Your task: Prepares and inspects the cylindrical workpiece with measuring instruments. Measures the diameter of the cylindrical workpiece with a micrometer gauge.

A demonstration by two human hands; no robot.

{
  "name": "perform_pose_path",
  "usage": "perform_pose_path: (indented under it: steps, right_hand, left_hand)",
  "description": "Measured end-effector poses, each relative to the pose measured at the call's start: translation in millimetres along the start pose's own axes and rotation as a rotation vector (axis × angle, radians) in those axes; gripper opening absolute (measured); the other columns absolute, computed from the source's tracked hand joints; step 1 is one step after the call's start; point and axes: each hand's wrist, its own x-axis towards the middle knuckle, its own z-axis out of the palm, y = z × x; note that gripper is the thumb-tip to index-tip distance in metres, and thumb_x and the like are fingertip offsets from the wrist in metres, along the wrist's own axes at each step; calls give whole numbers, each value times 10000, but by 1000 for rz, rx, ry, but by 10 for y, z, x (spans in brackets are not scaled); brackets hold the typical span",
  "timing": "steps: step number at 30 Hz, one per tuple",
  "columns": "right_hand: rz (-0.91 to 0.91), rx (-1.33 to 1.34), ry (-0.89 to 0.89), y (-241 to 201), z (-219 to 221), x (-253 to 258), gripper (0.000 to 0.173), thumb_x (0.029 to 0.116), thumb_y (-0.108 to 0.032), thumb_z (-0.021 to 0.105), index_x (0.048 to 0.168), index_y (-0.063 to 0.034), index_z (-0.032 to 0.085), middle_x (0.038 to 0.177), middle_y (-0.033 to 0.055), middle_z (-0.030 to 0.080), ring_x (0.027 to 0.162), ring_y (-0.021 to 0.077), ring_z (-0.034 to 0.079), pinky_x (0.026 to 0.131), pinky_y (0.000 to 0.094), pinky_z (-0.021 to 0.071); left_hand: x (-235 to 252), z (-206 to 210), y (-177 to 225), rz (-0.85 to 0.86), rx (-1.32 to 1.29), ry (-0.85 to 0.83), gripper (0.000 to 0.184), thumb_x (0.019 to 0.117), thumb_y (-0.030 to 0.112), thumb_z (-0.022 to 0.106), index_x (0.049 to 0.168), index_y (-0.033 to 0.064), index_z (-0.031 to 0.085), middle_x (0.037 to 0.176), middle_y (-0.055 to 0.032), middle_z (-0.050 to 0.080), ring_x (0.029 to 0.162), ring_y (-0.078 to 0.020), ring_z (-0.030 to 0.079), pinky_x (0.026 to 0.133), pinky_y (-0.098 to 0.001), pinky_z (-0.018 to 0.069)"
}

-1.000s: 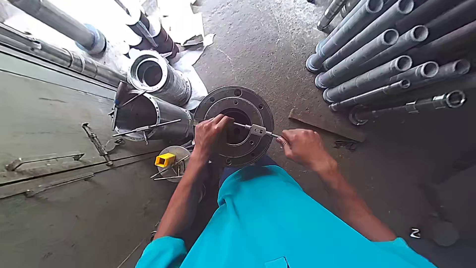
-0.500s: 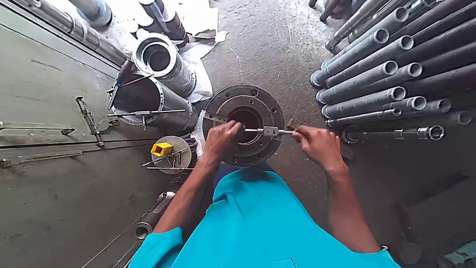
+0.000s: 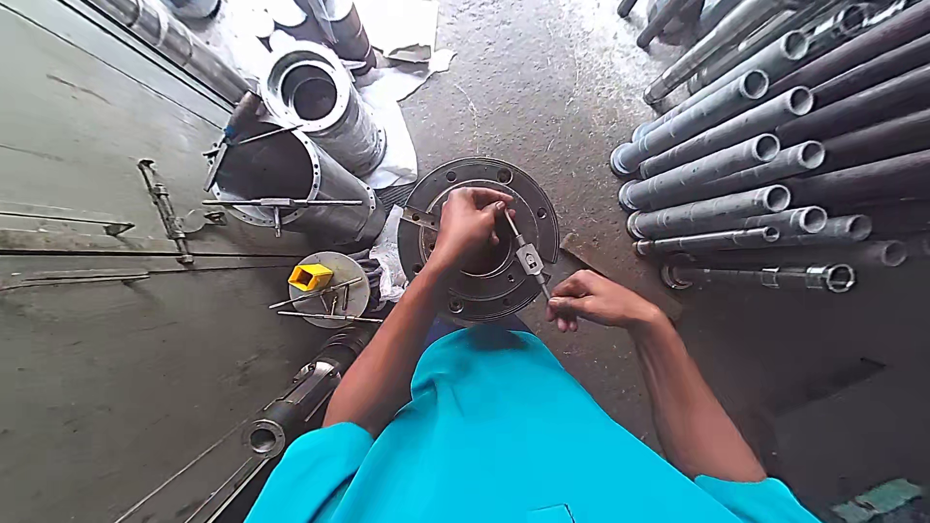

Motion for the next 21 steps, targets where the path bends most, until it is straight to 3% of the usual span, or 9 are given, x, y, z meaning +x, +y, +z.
perform_pose_path:
  steps: [2,5,6,10,14,17,21]
  right_hand:
    - [-16,231,-42,48,174,119,311,1052,-82,461,885,7,708,712,26,714,566,57,641,546,215,543]
    - [-55,423,6,57,503,233,308,1065,-91,444,919,-4,700,712,-4,722,543,15,620,503,171,501]
    - [-67,469,50,38,590,270,302,1067,-90,446,934,3,701,713,-5,722,539,13,616,503,169,501]
    - [-78,576,157,37,799,322,307,1075,-94,453,962,15,717,740,11,737,553,13,619,501,163,478]
    - [-16,446,57,152,424,80,319,1069,-176,406,866,-84,635,687,-60,637,579,21,608,549,194,527]
    - [-31,376,201,303,12,-123,316,1059,-201,407,845,-104,619,648,-66,578,553,30,575,550,210,531]
    - [-92,300,301,275,-212,-118,333,1066,-141,438,793,-67,615,625,-5,579,521,62,564,519,206,512]
  left_hand:
    - [134,82,126,-19,25,-51,174,1015,104,622,1089,116,779,921,-9,787,522,-88,625,470,-273,508]
    - [250,227,208,-10,120,-148,182,1016,125,614,1085,139,782,926,16,794,682,-70,696,619,-311,541]
    - [298,270,246,-4,145,-180,181,1014,125,614,1080,139,782,926,15,795,695,-72,703,622,-315,542]
    - [378,279,293,11,202,-268,183,1013,136,610,1072,147,783,918,19,790,621,-79,679,532,-300,525]
    - [229,-36,61,84,126,-199,174,1028,174,611,1071,111,768,941,-8,780,559,-108,657,494,-312,553]
    - [-96,-305,-157,47,36,-138,159,1025,145,621,1082,62,744,906,-43,753,518,-103,626,471,-287,552]
    - [-445,-311,-304,-55,-88,-17,144,1013,84,633,1096,44,743,862,-69,752,508,-129,640,474,-292,570]
